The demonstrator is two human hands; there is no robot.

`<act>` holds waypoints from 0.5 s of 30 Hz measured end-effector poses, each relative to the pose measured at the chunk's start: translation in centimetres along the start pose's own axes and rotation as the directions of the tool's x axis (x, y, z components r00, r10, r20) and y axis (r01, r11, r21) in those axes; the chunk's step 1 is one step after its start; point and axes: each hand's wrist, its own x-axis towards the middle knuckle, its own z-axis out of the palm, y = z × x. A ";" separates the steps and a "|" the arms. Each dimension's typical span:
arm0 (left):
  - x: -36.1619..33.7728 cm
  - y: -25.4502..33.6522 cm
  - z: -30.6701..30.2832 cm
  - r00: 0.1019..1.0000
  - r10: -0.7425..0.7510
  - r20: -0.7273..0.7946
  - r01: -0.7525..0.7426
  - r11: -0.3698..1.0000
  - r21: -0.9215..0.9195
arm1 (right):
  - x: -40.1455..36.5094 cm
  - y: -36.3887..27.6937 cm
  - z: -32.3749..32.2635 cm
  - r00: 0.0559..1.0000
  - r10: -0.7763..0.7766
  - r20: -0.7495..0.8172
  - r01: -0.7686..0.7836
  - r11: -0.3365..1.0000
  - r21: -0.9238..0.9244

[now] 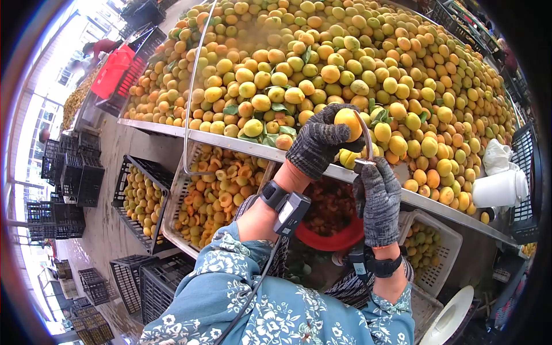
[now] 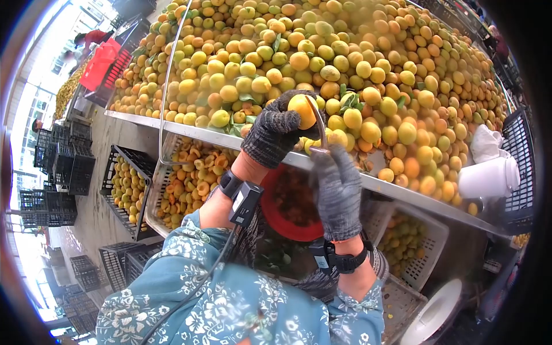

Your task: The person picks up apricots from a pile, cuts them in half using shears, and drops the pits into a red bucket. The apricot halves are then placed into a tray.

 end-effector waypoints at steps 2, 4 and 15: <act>-0.1 0.1 -0.1 1.000 -0.011 0.005 0.011 0.999 0.039 | 0.1 0.4 0.0 1.000 0.020 -0.012 -0.019 0.999 0.031; -0.2 -0.1 0.1 1.000 0.004 -0.006 -0.004 0.994 0.108 | 0.3 0.3 0.0 0.999 0.038 -0.023 -0.037 0.997 0.061; 0.1 -1.2 1.0 0.994 0.106 0.021 -0.106 0.917 0.384 | 1.0 1.7 -0.5 1.000 0.022 -0.003 -0.021 0.995 0.098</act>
